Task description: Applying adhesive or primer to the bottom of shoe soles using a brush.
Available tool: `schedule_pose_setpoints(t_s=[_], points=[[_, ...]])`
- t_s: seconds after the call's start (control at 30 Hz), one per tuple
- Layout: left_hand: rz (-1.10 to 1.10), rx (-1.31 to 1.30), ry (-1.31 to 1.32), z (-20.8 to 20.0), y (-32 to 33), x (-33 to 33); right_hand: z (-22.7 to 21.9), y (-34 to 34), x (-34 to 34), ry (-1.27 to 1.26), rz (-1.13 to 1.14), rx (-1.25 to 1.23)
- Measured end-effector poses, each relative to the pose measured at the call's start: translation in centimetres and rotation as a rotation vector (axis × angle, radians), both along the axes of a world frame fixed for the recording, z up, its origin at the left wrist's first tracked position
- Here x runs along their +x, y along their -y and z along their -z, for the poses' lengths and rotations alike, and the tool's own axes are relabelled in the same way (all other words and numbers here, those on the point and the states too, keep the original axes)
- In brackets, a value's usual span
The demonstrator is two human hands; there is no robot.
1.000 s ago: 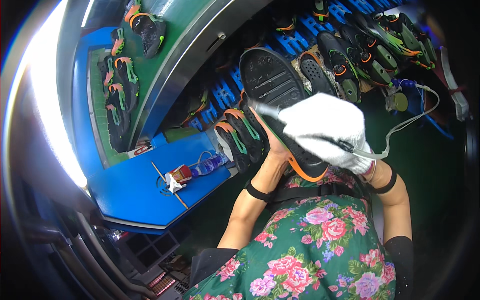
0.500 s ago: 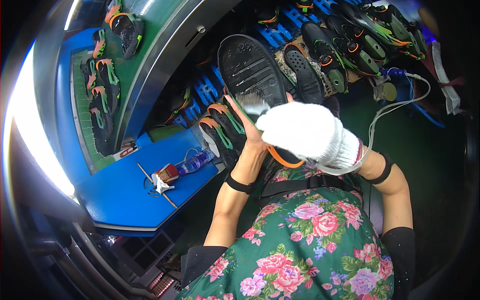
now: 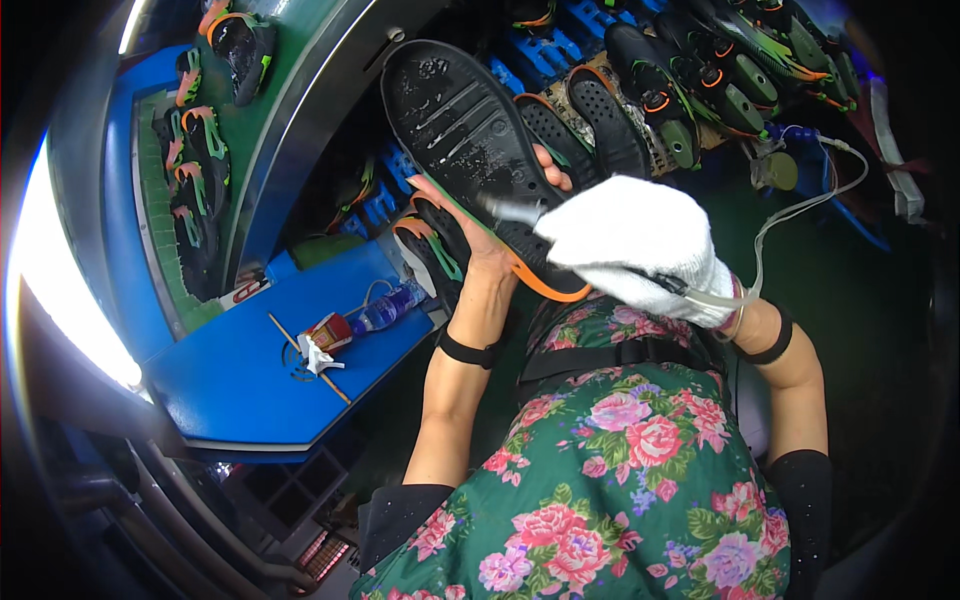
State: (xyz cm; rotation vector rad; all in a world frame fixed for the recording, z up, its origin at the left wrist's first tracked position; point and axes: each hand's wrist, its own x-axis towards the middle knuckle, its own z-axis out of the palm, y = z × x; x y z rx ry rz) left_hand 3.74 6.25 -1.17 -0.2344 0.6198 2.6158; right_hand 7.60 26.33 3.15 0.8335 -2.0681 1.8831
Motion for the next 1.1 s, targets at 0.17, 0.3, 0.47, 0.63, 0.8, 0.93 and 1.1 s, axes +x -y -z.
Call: schedule_pose_setpoints(t_s=[0.17,0.3,0.47,0.63,0.8,0.93,1.1], points=[[-0.062,-0.072,-0.006,-0.3,0.0,-0.5,0.0,0.0,0.5,-0.172,-0.129,0.145],[-0.042,0.059,-0.073,-0.5,0.1,-1.0,-0.1,-0.1,0.5,0.001,-0.089,-0.073],[-0.057,0.035,-0.191,-0.5,0.4,-1.4,-0.5,-0.2,0.6,-0.141,-0.068,0.129],[-0.070,0.032,-0.229,-0.5,0.7,-1.6,-0.7,-0.5,0.8,0.116,-0.055,-0.046],[-0.042,0.005,-0.306,-0.2,1.0,-2.1,-0.5,-0.5,1.0,-0.111,-0.065,0.086],[-0.049,0.062,-0.359,-0.2,1.4,-2.8,-0.4,-0.4,1.2,0.167,-0.028,-0.112],[-0.022,0.057,-0.420,-0.5,1.2,-2.8,-0.5,-0.6,1.4,-0.049,-0.040,0.026]])
